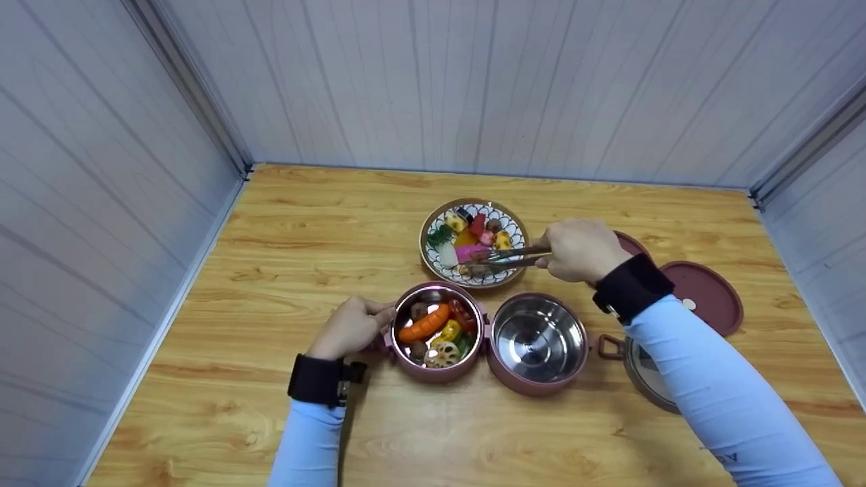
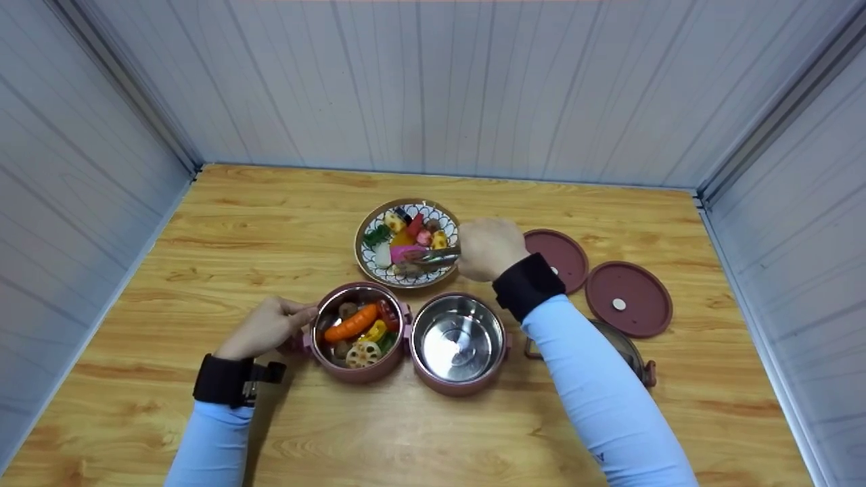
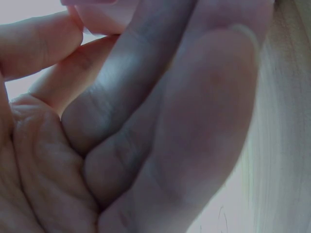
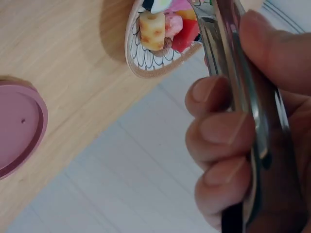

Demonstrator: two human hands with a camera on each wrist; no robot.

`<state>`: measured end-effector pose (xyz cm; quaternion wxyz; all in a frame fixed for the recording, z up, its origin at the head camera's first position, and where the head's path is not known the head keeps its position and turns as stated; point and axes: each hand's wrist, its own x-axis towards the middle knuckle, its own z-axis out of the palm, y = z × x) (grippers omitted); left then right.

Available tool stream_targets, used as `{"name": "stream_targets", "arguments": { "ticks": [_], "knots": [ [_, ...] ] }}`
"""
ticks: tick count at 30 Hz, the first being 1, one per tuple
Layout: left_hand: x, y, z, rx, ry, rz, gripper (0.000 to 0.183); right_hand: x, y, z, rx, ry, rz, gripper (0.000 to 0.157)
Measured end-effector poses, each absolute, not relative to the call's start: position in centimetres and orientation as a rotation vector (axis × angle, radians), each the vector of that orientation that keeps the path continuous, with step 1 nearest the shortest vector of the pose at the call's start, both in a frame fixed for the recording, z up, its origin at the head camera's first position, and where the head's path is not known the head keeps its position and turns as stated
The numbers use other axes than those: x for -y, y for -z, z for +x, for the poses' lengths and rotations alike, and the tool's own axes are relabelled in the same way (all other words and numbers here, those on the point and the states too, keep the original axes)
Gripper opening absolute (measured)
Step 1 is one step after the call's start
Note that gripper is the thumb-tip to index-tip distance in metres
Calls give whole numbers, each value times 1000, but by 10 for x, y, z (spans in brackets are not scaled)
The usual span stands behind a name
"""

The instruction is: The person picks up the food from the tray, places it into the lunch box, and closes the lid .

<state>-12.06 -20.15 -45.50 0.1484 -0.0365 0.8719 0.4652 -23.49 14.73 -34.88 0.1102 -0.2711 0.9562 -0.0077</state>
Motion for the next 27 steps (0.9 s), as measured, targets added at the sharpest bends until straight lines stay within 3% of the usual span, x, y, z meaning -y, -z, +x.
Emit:
{"name": "stream_targets", "arguments": {
  "ticks": [4,10,19,27],
  "knots": [
    [202,455,-120,-2517,-1339,-106,24,-156,346,-233,-2836,18,-819,18],
    [204,455,-118,-2508,-1340,-129,24,-165,343,-227,-2873,42,-823,32],
    [204,456,-120,-2545,-1346,-65,21,-164,326,-190,-2936,139,-842,38],
    [203,456,-121,-2515,-1364,-68,21,-151,338,-154,-2987,141,-1059,37]
  ]
}}
